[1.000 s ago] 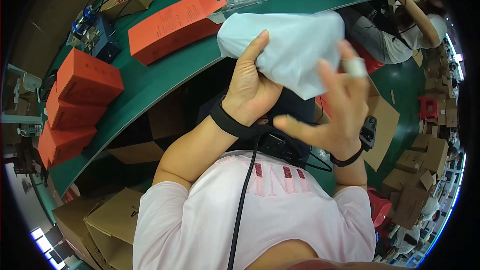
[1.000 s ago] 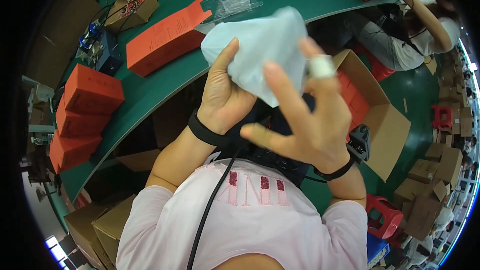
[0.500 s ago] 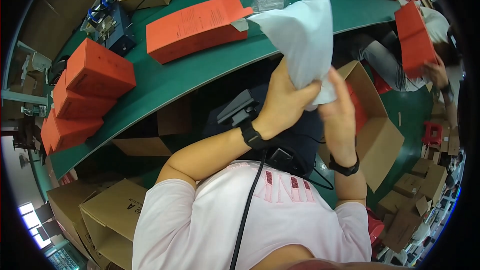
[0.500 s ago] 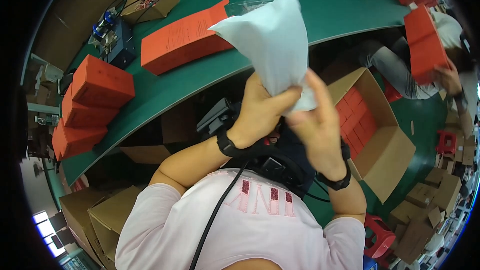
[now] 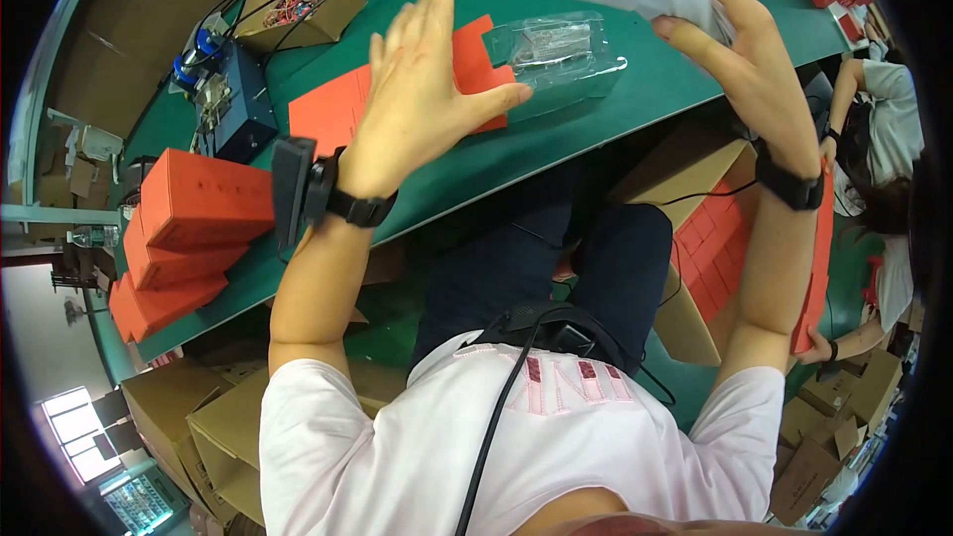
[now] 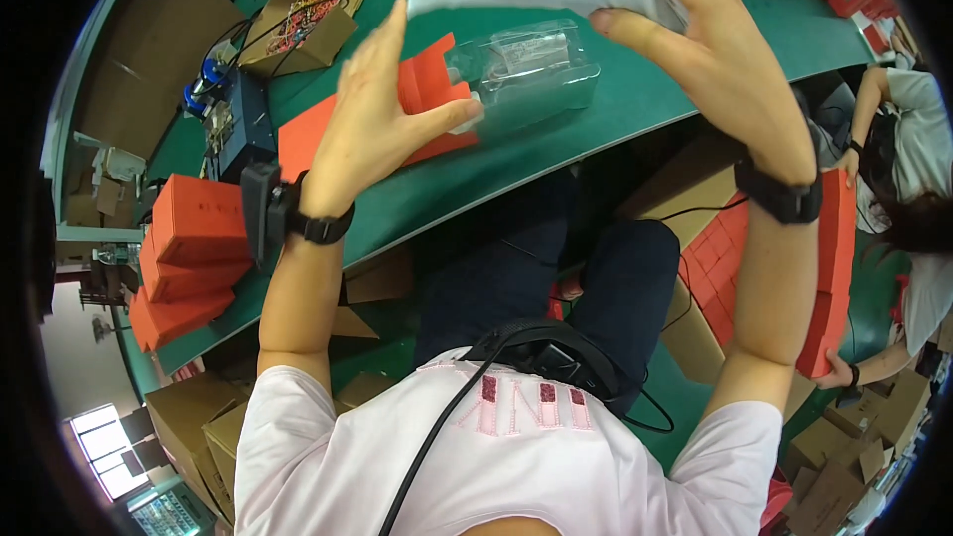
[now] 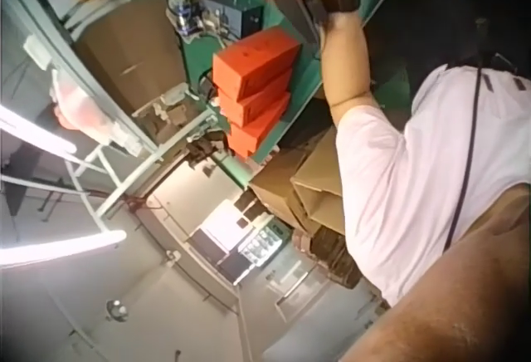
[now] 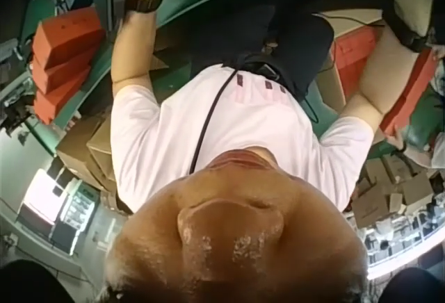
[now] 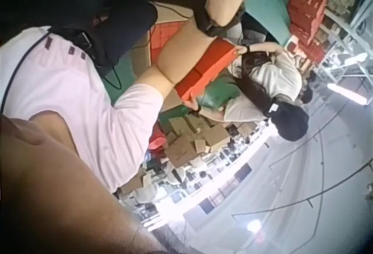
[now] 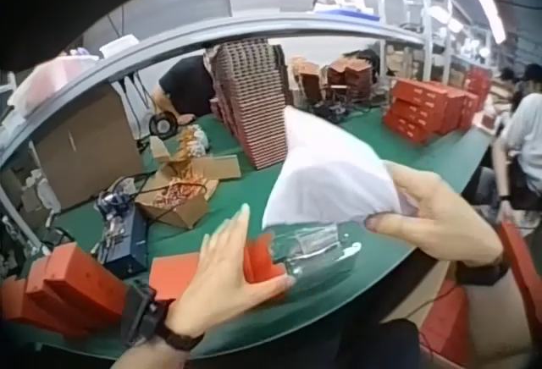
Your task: Packaging handheld electronic devices into foam sleeves and then into red retail boxes.
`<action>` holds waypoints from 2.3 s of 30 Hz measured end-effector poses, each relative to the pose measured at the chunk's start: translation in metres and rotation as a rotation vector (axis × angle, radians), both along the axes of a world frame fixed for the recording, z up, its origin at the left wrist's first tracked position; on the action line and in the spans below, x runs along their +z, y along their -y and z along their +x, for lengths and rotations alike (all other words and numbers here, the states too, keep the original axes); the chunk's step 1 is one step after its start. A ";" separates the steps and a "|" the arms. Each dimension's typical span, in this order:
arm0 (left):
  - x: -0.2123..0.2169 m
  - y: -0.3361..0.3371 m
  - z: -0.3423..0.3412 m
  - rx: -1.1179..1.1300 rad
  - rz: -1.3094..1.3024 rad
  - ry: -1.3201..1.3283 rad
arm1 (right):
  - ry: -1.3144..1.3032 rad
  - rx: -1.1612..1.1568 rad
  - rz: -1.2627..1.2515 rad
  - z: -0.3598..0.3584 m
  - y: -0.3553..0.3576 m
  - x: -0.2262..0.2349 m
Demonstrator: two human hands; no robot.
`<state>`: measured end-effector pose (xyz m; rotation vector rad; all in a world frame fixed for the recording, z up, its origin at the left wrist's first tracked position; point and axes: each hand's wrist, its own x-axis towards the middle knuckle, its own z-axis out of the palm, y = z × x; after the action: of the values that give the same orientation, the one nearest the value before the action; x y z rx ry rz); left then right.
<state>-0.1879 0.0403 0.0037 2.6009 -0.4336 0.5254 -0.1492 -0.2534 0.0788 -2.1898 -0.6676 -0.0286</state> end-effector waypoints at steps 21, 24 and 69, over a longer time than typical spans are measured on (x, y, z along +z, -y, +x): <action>-0.021 0.005 0.008 -0.158 -0.154 -0.101 | 0.493 0.241 -0.157 0.039 -0.075 -0.103; -0.022 0.006 0.007 -0.142 -0.144 -0.099 | 0.053 0.020 0.215 0.028 -0.073 -0.113; -0.030 0.017 0.023 -0.250 -0.255 -0.037 | -0.484 0.108 0.086 0.058 -0.076 -0.166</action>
<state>-0.1649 0.0236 -0.0264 2.2689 -0.6264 0.4161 -0.0914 -0.1771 -0.0869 -1.9680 -0.4936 0.5031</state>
